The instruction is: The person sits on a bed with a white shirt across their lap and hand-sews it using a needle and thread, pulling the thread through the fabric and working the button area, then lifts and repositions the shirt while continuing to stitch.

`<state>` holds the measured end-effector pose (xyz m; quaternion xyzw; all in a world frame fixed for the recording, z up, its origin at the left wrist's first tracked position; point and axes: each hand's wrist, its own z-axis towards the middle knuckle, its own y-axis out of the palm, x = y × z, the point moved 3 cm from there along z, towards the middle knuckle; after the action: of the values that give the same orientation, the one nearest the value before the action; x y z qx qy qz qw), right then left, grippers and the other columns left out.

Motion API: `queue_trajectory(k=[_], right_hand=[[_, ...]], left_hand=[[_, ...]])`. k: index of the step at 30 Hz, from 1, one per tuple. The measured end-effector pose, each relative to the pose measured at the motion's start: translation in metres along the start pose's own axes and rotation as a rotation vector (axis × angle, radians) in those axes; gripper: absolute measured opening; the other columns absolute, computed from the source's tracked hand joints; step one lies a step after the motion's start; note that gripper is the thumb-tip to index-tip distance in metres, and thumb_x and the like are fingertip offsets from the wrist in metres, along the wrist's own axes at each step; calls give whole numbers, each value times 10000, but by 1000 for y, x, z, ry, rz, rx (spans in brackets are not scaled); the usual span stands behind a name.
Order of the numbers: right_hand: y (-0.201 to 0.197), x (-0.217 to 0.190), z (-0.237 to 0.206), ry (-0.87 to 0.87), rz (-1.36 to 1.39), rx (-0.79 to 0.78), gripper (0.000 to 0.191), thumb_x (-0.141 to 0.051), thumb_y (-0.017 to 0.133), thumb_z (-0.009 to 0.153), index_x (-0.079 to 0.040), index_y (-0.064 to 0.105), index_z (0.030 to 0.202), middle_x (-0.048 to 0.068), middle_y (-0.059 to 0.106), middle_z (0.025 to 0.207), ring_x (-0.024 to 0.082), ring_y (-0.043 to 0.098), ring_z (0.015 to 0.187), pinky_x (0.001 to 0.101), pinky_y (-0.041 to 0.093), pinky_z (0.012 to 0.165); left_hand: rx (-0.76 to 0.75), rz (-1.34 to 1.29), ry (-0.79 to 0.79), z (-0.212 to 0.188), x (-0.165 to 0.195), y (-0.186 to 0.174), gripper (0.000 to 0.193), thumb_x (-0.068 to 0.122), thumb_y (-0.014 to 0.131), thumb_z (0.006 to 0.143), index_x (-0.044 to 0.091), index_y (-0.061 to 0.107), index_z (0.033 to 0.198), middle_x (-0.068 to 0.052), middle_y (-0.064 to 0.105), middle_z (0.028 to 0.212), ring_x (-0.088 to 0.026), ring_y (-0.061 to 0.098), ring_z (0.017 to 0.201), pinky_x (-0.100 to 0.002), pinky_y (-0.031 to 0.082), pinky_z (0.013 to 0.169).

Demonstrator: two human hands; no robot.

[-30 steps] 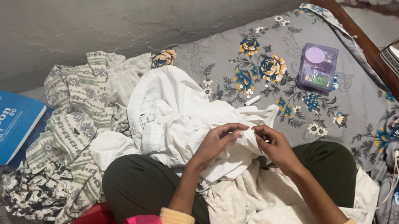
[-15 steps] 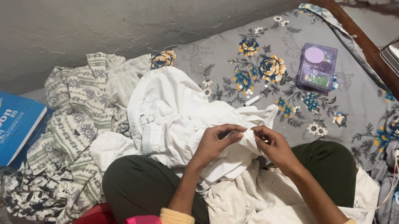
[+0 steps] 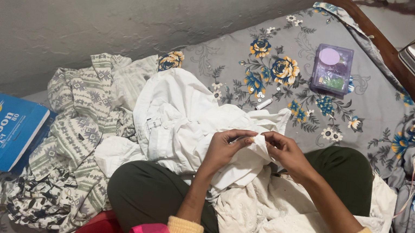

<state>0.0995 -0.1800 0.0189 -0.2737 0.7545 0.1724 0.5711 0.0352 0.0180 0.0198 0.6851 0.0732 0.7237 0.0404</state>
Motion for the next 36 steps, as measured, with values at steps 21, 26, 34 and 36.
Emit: queue_trajectory(k=[21, 26, 34, 36], right_hand=[[0, 4, -1, -30, -16, 14, 290, -133, 613, 996, -45, 649, 1270, -38, 601, 938, 60, 487, 790, 250, 424, 684], [1, 0, -3, -63, 21, -2, 261, -124, 609, 1003, -28, 646, 1243, -30, 630, 993, 55, 516, 840, 243, 434, 718], [2, -4, -12, -78, 27, -35, 272, -139, 587, 1004, -42, 639, 1253, -33, 674, 1053, 37, 578, 901, 228, 476, 768], [2, -3, -14, -95, -28, -16, 275, -128, 598, 1018, -36, 650, 1272, -36, 614, 993, 45, 509, 843, 237, 434, 717]], left_hand=[[-6, -16, 27, -3, 5, 3, 254, 177, 737, 962, 36, 776, 1170, -76, 779, 1113, -98, 682, 1020, -273, 527, 933], [3, 26, 30, -5, 11, 2, 253, 147, 769, 929, 37, 778, 1157, -80, 777, 1113, -98, 683, 1025, -274, 531, 936], [17, 12, -30, -6, 4, 6, 237, 115, 806, 887, 35, 802, 1110, -81, 800, 1060, -90, 695, 959, -255, 551, 882], [30, 18, -29, -7, 2, 7, 233, 108, 815, 878, 33, 803, 1099, -83, 804, 1056, -93, 702, 957, -254, 551, 880]])
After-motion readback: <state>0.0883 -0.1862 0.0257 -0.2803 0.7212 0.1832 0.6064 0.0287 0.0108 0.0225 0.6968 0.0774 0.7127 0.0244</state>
